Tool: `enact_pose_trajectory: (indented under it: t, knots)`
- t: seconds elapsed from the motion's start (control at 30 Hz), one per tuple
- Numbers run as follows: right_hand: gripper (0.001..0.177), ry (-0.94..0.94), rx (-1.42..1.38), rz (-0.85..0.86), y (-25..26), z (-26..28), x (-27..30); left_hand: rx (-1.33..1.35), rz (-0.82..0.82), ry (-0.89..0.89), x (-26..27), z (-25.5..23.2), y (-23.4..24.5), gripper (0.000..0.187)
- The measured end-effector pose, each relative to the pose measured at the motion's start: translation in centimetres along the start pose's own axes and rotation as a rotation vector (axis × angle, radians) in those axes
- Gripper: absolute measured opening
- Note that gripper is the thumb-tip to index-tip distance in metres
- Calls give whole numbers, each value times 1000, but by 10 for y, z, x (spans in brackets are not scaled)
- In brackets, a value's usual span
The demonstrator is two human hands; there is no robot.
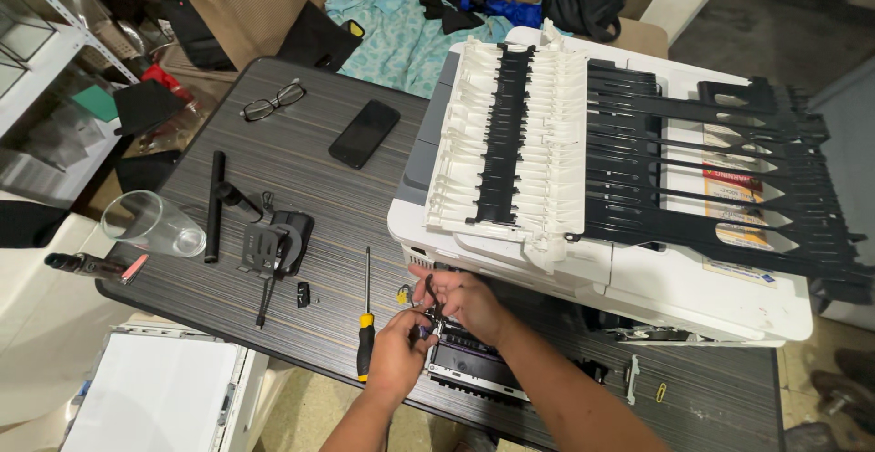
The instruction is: The person uses a screwdriver to remove screws from a white printer, then removes the toner cartridge and a long internal roller. The person places the removed parts on the table.
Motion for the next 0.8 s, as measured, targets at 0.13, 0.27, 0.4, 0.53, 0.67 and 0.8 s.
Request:
enact_pose_trajectory:
  t: [0.13, 0.27, 0.4, 0.53, 0.67, 0.8]
  knots:
    - [85, -50, 26, 5, 0, -7, 0, -8, 21, 46, -1, 2, 0, 23]
    - [41, 43, 140, -7, 9, -9, -6, -54, -13, -61, -2, -11, 4, 24]
    - [19, 87, 158, -68, 17, -16, -13, -23, -2, -60, -6, -13, 1, 17]
    - [10, 70, 90, -139, 20, -25, -16, -34, 18, -68, -6, -10, 0, 17]
    - [11, 70, 99, -191, 16, -23, -21, 6, 32, -62, -5, -6, -3, 19]
    - [12, 88, 198, -274, 12, -19, -24, 33, -22, -148, -6, -10, 1, 21]
Point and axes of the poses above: each hand's wrist, its own x-axis away from the middle knuckle, its own y-axis out of the back of the hand, z = x × y, the point moved 10 cm from there along -x, towards the middle knuckle, and after that the axes turned 5 degrees about -x, right-handed, at the moved point
